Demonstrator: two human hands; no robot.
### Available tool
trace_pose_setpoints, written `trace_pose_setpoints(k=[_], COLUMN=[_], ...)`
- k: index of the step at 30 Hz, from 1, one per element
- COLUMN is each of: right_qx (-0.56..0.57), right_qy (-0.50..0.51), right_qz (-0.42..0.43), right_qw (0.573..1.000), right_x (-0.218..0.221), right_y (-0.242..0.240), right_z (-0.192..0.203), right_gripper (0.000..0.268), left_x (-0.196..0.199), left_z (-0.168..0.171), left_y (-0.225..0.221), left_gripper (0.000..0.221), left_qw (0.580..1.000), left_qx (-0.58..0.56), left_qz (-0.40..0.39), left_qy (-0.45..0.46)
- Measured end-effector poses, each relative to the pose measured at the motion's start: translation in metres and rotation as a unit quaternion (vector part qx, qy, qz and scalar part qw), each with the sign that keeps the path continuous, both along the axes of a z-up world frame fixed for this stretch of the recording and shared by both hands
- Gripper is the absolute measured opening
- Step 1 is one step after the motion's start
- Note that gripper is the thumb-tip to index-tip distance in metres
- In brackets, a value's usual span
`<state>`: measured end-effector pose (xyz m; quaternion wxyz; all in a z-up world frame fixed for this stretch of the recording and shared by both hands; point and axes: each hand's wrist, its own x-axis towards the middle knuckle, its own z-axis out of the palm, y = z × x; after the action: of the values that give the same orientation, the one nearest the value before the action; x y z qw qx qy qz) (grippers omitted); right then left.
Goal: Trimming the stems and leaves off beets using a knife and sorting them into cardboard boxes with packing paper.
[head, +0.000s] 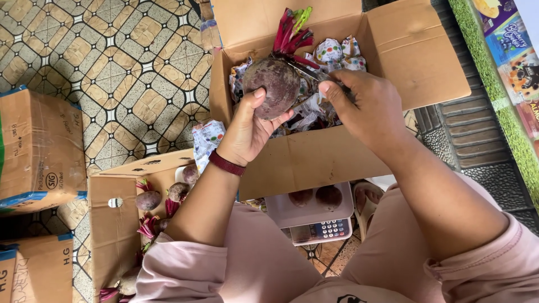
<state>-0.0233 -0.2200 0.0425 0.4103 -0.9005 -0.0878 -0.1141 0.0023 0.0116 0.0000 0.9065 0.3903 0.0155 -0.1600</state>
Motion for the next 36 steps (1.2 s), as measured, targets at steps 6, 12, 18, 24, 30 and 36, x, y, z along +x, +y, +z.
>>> trace_pose_setpoints(k=[6,12,18,24,30,36], right_qx=[-0.016,-0.059,-0.185,-0.053,0.18,0.345], right_qy=[0.0,-0.054,-0.127,0.007,0.1,0.11], right_qz=[0.004,0.001,-0.008,0.016,0.087,0.058], right_qw=[1.0,0.997,0.974,0.998,0.975,0.93], right_x=[0.0,0.005,0.006,0.017,0.018,0.014], right_y=[-0.003,-0.007,-0.008,-0.022,-0.027,-0.027], right_z=[0.005,0.0,-0.007,-0.014,0.003,0.012], right_gripper=[0.03,0.029,0.033,0.025,0.023,0.03], left_x=[0.002,0.002,0.003,0.011,0.012,0.016], left_z=[0.0,-0.002,-0.005,-0.007,-0.009,-0.008], left_y=[0.003,-0.001,-0.006,0.004,0.012,0.013], left_gripper=[0.055,0.056,0.089,0.101,0.102,0.097], left_qw=[0.999,0.999,0.974,0.83,0.699,0.622], left_qx=[0.012,0.012,0.207,0.443,0.531,0.562], left_qz=[-0.029,-0.028,0.085,0.221,0.3,0.353], left_qy=[0.021,0.035,-0.04,-0.256,-0.374,-0.415])
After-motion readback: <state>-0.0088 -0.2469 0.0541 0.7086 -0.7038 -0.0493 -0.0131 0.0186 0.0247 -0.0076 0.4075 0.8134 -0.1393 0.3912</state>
